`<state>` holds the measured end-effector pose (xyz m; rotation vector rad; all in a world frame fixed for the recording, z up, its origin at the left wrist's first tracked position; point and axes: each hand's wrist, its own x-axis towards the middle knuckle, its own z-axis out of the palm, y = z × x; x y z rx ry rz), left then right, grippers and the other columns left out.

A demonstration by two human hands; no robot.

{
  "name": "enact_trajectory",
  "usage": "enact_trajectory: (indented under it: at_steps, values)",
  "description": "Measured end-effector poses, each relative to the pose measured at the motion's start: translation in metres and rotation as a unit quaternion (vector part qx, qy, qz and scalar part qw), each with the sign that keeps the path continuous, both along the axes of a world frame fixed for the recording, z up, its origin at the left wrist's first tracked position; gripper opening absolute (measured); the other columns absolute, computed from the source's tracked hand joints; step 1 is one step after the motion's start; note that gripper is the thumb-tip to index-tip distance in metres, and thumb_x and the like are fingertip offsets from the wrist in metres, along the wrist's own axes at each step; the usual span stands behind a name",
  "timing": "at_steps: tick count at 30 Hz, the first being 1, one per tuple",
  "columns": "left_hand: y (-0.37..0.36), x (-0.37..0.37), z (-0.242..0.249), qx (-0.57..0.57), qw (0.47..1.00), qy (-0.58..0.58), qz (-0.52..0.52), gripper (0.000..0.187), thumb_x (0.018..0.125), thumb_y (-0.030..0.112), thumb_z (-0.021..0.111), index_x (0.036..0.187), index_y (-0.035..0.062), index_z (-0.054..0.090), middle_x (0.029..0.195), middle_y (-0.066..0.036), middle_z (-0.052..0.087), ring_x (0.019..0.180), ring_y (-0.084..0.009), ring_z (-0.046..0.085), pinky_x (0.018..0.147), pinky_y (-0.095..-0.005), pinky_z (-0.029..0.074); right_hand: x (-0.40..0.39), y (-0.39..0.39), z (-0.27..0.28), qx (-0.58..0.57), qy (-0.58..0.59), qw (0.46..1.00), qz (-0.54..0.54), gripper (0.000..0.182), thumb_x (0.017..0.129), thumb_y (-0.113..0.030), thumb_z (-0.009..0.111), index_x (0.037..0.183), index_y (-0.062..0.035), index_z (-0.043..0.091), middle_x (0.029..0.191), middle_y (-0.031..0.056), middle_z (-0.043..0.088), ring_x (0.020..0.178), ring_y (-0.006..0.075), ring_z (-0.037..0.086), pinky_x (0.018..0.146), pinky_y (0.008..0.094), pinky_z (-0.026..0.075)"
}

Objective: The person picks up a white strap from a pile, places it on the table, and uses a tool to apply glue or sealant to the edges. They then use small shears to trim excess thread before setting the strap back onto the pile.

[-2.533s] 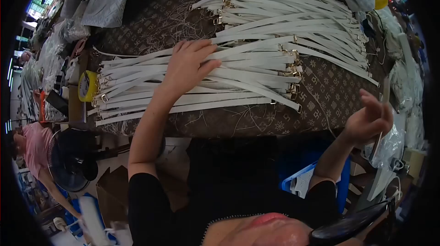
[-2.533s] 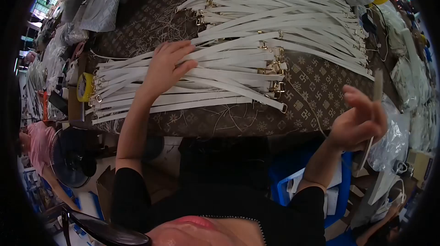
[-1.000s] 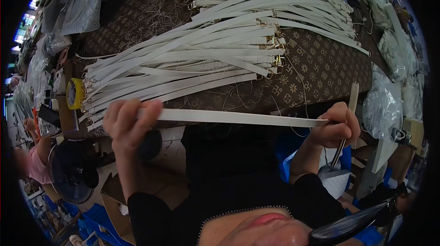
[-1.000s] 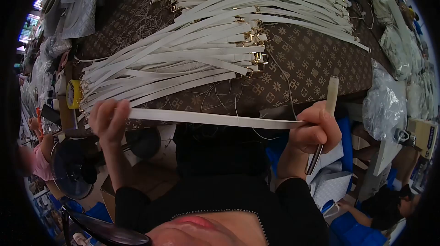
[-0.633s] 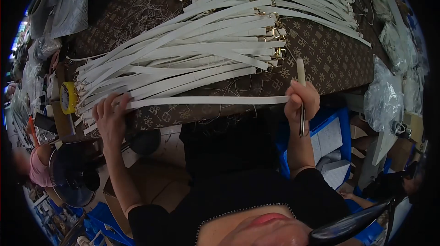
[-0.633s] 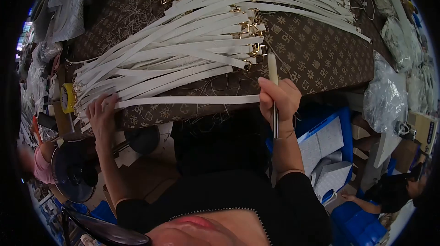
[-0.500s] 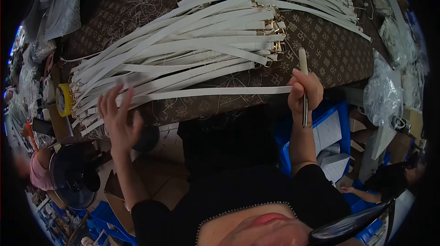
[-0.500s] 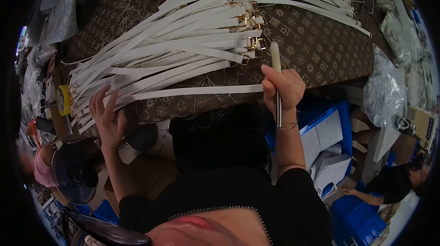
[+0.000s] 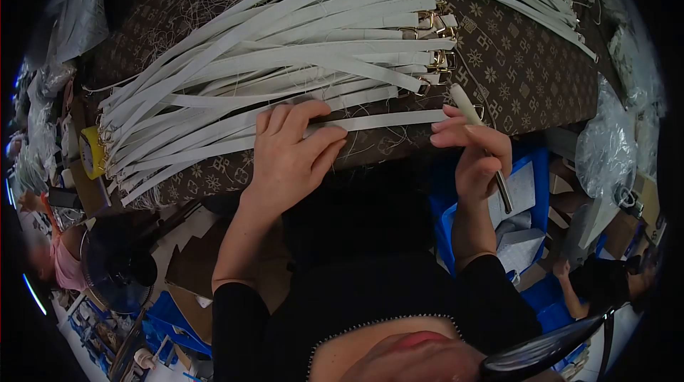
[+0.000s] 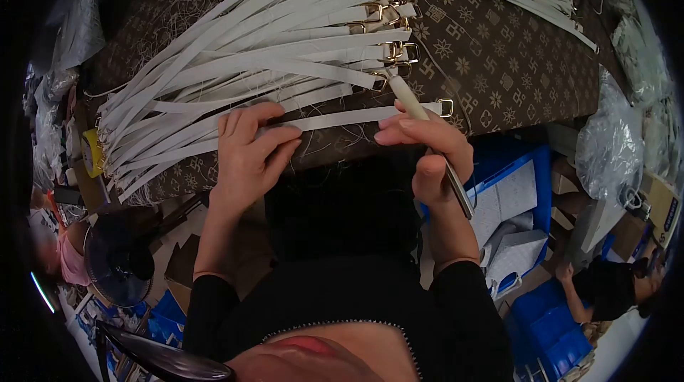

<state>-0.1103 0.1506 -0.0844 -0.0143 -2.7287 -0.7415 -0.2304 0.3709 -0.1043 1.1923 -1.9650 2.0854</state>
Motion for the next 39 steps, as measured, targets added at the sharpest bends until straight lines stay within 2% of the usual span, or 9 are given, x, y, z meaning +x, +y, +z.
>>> enact_trajectory:
  at_steps: [6, 9, 11, 12, 14, 20, 26, 29, 39]
  values:
    - [-0.009, 0.004, 0.0, -0.054, 0.997, -0.013, -0.044, 0.022, 0.07, 0.002, 0.067, 0.09, 0.0134, 0.066, 0.089, 0.003, 0.056, 0.083, -0.0164, 0.052, 0.078, -0.0313, 0.036, 0.004, -0.001, 0.0, -0.002, -0.069, 0.995, 0.071, 0.064, 0.092, -0.058, 0.036, 0.103, -0.0004, 0.062, 0.076, 0.0131, 0.067, 0.065, 0.0231, 0.064, 0.067, 0.0336, 0.051]
    - [-0.017, 0.014, 0.004, -0.069, 0.996, -0.04, -0.042, 0.027, 0.068, 0.005, 0.07, 0.093, 0.0141, 0.066, 0.089, -0.001, 0.057, 0.081, -0.02, 0.053, 0.074, -0.0333, 0.035, 0.001, -0.008, 0.0, -0.008, -0.128, 0.99, 0.063, 0.052, 0.093, -0.047, 0.049, 0.103, 0.0012, 0.065, 0.076, 0.0109, 0.067, 0.066, 0.0203, 0.063, 0.063, 0.0292, 0.049]
    - [-0.014, 0.014, 0.009, -0.064, 0.996, -0.056, -0.027, 0.027, 0.068, 0.006, 0.07, 0.093, 0.0143, 0.066, 0.088, -0.001, 0.056, 0.08, -0.0203, 0.053, 0.073, -0.0332, 0.035, -0.002, -0.016, 0.005, 0.075, -0.095, 0.991, 0.064, 0.034, 0.089, -0.029, 0.061, 0.105, 0.0019, 0.063, 0.075, 0.0111, 0.067, 0.072, 0.0204, 0.065, 0.067, 0.0292, 0.051]
    - [-0.011, 0.012, 0.01, -0.061, 0.996, -0.069, -0.012, 0.027, 0.068, 0.007, 0.07, 0.093, 0.0144, 0.066, 0.087, -0.001, 0.056, 0.08, -0.0205, 0.053, 0.073, -0.0331, 0.035, 0.0, -0.018, 0.008, 0.075, -0.096, 0.99, 0.064, 0.034, 0.089, -0.029, 0.061, 0.105, 0.0019, 0.063, 0.075, 0.0111, 0.067, 0.072, 0.0204, 0.065, 0.067, 0.0292, 0.051]
    - [0.003, 0.003, 0.01, -0.014, 0.998, -0.063, -0.004, 0.025, 0.068, 0.007, 0.071, 0.092, 0.0146, 0.066, 0.087, -0.001, 0.056, 0.078, -0.0203, 0.053, 0.072, -0.0328, 0.036, 0.005, -0.019, 0.012, 0.094, -0.191, 0.976, 0.041, 0.026, 0.084, -0.013, 0.066, 0.105, 0.0025, 0.063, 0.079, 0.0121, 0.068, 0.08, 0.0219, 0.066, 0.074, 0.0298, 0.051]
    - [0.023, -0.014, -0.004, 0.021, 0.998, -0.048, -0.042, 0.021, 0.069, 0.009, 0.072, 0.089, 0.0129, 0.065, 0.085, -0.001, 0.057, 0.075, -0.0196, 0.054, 0.07, -0.0318, 0.038, -0.003, -0.015, -0.001, 0.09, -0.078, 0.992, 0.05, 0.026, 0.085, -0.012, 0.064, 0.105, 0.0026, 0.063, 0.087, 0.0137, 0.067, 0.085, 0.0201, 0.066, 0.077, 0.0284, 0.05]
    - [0.011, -0.008, -0.008, 0.094, 0.995, -0.004, -0.033, 0.019, 0.072, 0.005, 0.072, 0.089, 0.0087, 0.063, 0.083, -0.004, 0.06, 0.076, -0.0221, 0.057, 0.067, -0.0323, 0.042, 0.01, -0.01, 0.006, -0.01, -0.194, 0.98, 0.033, 0.023, 0.08, -0.005, 0.068, 0.101, 0.0031, 0.063, 0.08, 0.0126, 0.066, 0.072, 0.0171, 0.062, 0.066, 0.026, 0.047]
    - [0.008, -0.009, -0.002, 0.126, 0.991, -0.026, -0.024, 0.017, 0.073, 0.003, 0.07, 0.088, 0.007, 0.062, 0.084, -0.006, 0.062, 0.077, -0.024, 0.058, 0.068, -0.0328, 0.044, 0.02, -0.004, 0.005, 0.041, -0.16, 0.984, 0.071, 0.025, 0.073, 0.003, 0.07, 0.097, 0.0009, 0.063, 0.076, 0.0111, 0.065, 0.067, 0.0165, 0.061, 0.06, 0.0245, 0.046]
    - [0.006, -0.012, 0.002, 0.14, 0.988, -0.054, -0.025, 0.015, 0.078, 0.005, 0.067, 0.091, 0.0068, 0.059, 0.085, -0.007, 0.061, 0.079, -0.026, 0.058, 0.069, -0.0338, 0.046, 0.031, -0.014, -0.01, 0.139, -0.054, 0.989, 0.015, 0.02, 0.072, -0.004, 0.073, 0.089, -0.0023, 0.064, 0.071, 0.0098, 0.064, 0.058, 0.0186, 0.061, 0.053, 0.0264, 0.047]
